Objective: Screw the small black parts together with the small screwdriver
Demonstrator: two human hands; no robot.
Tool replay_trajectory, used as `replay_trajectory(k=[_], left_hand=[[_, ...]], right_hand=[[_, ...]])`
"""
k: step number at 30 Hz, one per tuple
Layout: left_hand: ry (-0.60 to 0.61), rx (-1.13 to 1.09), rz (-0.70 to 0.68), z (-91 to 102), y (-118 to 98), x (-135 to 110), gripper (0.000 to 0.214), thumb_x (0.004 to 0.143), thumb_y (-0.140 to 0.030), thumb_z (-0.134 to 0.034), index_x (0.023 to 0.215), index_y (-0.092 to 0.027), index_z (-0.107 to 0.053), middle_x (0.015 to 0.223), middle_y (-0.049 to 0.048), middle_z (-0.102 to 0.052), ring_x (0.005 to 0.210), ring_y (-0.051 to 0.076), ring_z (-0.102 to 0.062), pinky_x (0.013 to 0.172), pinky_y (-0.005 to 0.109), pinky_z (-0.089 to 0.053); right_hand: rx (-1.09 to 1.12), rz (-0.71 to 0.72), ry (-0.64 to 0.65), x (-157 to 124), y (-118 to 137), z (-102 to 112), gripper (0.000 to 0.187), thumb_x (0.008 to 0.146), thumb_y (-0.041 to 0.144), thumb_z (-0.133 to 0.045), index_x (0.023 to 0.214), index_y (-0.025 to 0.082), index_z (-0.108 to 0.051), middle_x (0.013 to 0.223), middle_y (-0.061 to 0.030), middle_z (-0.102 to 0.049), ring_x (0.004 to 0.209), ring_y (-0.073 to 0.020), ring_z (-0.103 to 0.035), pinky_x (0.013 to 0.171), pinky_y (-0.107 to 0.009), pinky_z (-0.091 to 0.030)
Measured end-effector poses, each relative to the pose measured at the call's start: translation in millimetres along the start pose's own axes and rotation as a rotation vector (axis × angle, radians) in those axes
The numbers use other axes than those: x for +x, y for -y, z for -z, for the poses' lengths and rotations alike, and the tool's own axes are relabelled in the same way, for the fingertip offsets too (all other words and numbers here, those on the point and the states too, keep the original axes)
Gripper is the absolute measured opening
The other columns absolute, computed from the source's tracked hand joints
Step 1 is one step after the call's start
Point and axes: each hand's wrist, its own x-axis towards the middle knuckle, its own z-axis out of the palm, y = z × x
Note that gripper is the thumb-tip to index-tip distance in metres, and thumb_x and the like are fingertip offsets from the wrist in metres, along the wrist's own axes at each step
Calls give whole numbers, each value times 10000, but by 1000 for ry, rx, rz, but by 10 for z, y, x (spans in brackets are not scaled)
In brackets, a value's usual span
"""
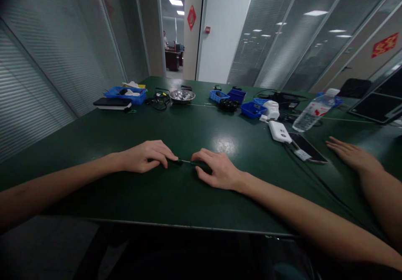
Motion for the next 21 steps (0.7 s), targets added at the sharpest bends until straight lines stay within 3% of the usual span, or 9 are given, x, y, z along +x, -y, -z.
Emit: replay_trajectory(k=[7, 14, 21], left_hand=[[11, -51, 6, 16, 22, -14, 338, 883, 2, -540, 970, -216, -783, 1304, 53, -726, 1185, 229, -680, 1022, 407, -489], [-108, -90, 9, -36, 23, -43, 355, 873, 4, -506, 997, -186, -779, 1356, 101, -686, 1142, 243, -677, 990, 429, -526], [-150, -25, 47, -89, 90, -47, 348, 909, -23, -503, 1089, -172, -760, 1122, 96, -730, 1051, 213, -677, 968, 373, -527]], right_hand=[[14, 9, 33, 0, 4, 9, 241, 996, 307, -555, 1211, 198, -552, 1046, -59, -661, 803, -168, -633, 691, -302, -494], [14, 8, 37, 20, 20, 31, 244, 986, 291, -550, 1210, 197, -546, 1056, -69, -670, 805, -175, -635, 719, -320, -510], [5, -5, 41, 9, 7, 0, 252, 979, 272, -553, 1219, 197, -538, 1071, -67, -673, 829, -175, -642, 735, -315, -500]])
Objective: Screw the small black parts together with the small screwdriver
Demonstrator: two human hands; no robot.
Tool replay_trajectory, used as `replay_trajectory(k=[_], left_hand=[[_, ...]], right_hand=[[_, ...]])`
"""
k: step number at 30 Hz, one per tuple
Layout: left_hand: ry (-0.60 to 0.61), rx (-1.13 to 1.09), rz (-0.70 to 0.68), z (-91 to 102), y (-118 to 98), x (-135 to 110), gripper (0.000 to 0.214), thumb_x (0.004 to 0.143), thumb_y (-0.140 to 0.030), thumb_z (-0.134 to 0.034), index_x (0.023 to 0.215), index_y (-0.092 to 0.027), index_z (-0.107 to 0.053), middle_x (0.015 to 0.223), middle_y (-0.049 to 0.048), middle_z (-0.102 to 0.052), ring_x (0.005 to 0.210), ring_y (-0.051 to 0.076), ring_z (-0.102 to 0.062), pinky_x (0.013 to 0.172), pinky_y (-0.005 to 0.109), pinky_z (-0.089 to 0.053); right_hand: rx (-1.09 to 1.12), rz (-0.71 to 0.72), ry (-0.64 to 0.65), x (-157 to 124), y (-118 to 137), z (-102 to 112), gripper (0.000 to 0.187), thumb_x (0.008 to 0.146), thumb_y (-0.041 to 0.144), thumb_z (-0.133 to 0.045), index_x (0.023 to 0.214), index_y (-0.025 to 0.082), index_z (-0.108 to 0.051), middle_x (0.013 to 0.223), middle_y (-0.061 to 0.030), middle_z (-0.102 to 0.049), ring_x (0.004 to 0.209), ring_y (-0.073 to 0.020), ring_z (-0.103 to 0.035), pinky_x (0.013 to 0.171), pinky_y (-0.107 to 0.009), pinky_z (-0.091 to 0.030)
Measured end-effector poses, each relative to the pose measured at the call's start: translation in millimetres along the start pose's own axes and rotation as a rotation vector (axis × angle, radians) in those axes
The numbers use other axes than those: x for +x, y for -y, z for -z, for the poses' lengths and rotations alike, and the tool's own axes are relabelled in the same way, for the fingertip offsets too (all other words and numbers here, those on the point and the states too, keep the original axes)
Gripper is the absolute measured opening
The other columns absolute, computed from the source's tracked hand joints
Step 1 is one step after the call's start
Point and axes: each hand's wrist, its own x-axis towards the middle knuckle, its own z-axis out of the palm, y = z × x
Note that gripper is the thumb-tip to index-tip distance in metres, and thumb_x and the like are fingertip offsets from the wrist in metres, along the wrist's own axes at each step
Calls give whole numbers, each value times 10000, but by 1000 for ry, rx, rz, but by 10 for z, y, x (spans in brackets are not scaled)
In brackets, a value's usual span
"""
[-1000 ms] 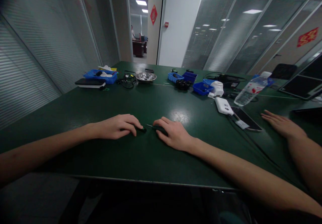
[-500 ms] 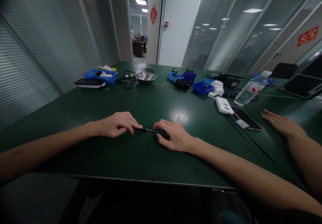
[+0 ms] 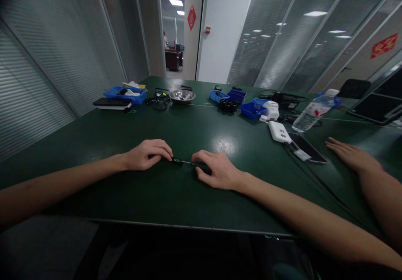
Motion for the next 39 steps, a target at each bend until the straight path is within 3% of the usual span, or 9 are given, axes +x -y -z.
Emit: replay_trajectory(k=[9, 19, 33, 39], left_hand=[[43, 90, -17, 24, -36, 41, 333, 935, -55, -510, 1116, -168, -766, 1046, 95, -730, 963, 210, -658, 888, 365, -530], [86, 37, 27, 41, 3, 43, 354, 938, -37, -508, 1140, -184, -760, 1060, 93, -719, 989, 202, -652, 898, 340, -530], [93, 28, 19, 32, 43, 28, 363, 924, -23, -517, 1121, -188, -773, 1054, 92, -708, 984, 198, -654, 889, 323, -527], [89, 17, 29, 45, 35, 34, 362, 934, -29, -531, 1126, -204, -784, 1049, 88, -707, 966, 194, -649, 872, 323, -527]], right_hand=[[8, 14, -2, 10, 21, 27, 244, 989, 284, -541, 1214, 191, -540, 1057, -74, -678, 820, -176, -641, 721, -312, -508], [4, -19, 28, 5, 12, 18, 263, 986, 291, -535, 1229, 191, -533, 941, -43, -690, 712, -153, -619, 678, -297, -484], [-43, -66, 11, -23, 32, 2, 271, 975, 324, -535, 1218, 203, -527, 692, 52, -589, 490, -105, -434, 552, -262, -338], [-30, -50, 35, -13, 36, 10, 276, 997, 331, -517, 1238, 196, -519, 786, 11, -663, 539, -118, -511, 594, -272, -398]])
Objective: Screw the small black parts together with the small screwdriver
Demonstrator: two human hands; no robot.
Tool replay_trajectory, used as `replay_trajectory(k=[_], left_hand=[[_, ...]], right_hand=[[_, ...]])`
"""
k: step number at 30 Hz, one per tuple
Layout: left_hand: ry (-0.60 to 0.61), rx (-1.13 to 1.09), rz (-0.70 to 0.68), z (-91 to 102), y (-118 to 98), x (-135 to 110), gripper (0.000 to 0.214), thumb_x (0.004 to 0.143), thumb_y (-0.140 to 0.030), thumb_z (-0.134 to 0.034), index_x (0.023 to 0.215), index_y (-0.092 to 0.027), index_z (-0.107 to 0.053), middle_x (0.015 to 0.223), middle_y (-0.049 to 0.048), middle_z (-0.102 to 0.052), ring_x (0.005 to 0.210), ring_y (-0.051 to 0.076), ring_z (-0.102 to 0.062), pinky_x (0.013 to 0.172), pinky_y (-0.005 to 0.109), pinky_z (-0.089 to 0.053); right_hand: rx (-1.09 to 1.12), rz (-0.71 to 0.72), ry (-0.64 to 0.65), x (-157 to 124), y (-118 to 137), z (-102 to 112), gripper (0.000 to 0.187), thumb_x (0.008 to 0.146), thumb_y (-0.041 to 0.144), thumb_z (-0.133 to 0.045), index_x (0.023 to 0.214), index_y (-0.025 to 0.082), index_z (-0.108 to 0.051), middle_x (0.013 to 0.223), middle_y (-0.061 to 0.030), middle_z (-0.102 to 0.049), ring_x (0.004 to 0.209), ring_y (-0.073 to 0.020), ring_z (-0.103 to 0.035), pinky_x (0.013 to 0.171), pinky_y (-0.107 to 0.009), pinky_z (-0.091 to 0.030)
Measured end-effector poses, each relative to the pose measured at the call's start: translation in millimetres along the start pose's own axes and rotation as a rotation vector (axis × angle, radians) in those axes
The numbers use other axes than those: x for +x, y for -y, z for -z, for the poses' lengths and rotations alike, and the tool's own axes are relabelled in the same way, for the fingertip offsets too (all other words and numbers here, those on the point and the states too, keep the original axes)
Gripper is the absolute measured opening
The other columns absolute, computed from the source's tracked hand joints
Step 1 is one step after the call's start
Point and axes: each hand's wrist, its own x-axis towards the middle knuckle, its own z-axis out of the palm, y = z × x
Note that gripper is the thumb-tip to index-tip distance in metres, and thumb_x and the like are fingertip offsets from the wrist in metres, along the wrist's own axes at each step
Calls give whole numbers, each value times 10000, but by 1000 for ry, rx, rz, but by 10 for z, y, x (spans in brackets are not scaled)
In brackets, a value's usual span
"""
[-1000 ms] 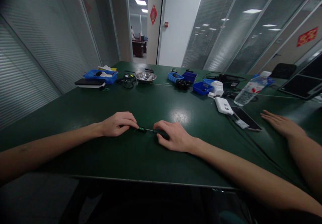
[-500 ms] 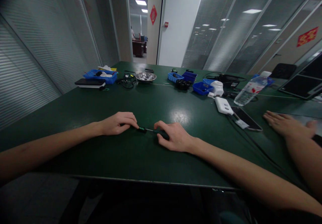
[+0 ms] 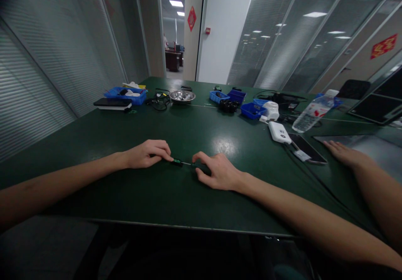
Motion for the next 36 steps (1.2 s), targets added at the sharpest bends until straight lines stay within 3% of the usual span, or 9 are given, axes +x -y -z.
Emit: replay_trajectory(k=[5, 22, 36], left_hand=[[15, -10, 15, 10, 2, -10, 365, 944, -37, -535, 1152, -209, -782, 1075, 90, -701, 980, 192, -641, 874, 325, -526], [29, -7, 20, -4, 18, -15, 366, 958, -39, -533, 1171, -209, -777, 1086, 86, -690, 1001, 193, -636, 889, 322, -511], [41, -12, 29, 24, -10, -12, 358, 963, -43, -533, 1181, -202, -768, 1110, 90, -688, 1010, 195, -629, 890, 328, -509]], right_hand=[[-8, 8, -1, -14, -18, -3, 279, 1004, 332, -527, 1247, 194, -520, 882, -21, -698, 578, -122, -553, 618, -278, -425], [26, 41, -40, -26, -36, -19, 290, 1015, 339, -524, 1265, 190, -532, 828, -16, -690, 627, -141, -600, 624, -264, -453], [45, 61, 11, -3, -25, 6, 302, 1046, 359, -530, 1298, 192, -530, 953, -38, -707, 697, -141, -636, 658, -279, -479]])
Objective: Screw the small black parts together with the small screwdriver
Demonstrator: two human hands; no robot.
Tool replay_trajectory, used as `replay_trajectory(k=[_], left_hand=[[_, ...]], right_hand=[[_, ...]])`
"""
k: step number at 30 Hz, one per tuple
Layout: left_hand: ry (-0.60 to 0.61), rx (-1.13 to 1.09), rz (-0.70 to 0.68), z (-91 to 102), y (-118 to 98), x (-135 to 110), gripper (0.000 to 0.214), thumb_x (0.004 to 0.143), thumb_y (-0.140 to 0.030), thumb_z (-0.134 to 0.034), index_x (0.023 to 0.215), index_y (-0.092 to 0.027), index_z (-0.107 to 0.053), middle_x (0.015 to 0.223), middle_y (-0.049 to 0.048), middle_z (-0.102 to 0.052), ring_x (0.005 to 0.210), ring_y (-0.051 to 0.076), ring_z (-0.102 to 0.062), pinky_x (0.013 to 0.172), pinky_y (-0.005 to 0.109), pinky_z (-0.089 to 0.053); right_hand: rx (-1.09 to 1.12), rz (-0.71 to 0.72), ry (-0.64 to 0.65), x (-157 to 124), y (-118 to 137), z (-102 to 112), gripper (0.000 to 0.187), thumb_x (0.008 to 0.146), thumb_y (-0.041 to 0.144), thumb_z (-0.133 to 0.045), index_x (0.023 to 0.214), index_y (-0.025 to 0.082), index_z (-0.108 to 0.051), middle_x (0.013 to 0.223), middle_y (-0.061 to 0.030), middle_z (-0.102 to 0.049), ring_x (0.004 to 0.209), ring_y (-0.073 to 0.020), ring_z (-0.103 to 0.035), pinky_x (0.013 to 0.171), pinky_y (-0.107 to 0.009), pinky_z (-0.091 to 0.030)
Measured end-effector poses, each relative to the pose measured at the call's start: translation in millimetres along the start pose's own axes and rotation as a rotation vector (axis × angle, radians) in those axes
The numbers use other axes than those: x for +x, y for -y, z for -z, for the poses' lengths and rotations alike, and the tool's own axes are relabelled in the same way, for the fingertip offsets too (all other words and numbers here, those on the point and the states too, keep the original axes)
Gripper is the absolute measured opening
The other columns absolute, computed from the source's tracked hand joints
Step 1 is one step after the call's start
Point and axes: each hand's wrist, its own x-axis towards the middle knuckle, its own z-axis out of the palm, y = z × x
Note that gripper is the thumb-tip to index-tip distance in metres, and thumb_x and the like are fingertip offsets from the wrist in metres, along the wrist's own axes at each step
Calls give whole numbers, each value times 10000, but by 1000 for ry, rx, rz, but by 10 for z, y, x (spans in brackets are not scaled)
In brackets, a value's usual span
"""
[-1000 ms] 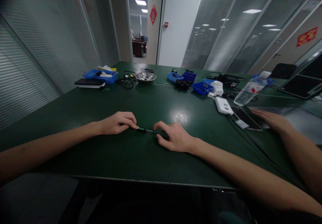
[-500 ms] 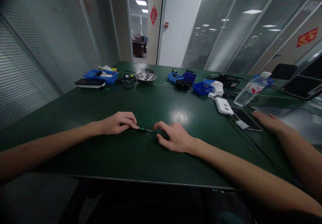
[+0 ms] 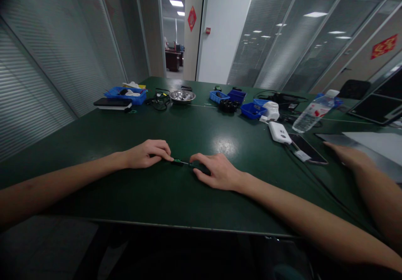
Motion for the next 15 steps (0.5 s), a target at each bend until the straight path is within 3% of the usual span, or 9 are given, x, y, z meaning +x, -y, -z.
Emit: replay_trajectory(k=[8, 15], left_hand=[[-3, 18, -10, -11, 5, 1, 355, 958, -44, -531, 1174, -201, -766, 1088, 89, -690, 1002, 199, -631, 892, 330, -510], [6, 21, -2, -12, 17, -8, 362, 955, -40, -530, 1181, -202, -763, 1101, 87, -686, 1012, 198, -629, 896, 329, -502]], right_hand=[[-12, 32, -27, 24, -7, -1, 318, 1059, 365, -535, 1338, 212, -548, 1121, -65, -703, 796, -155, -666, 727, -298, -521], [-50, 40, -28, 34, 2, -3, 342, 1077, 349, -485, 1393, 226, -532, 1061, -64, -656, 812, -169, -633, 716, -303, -497]])
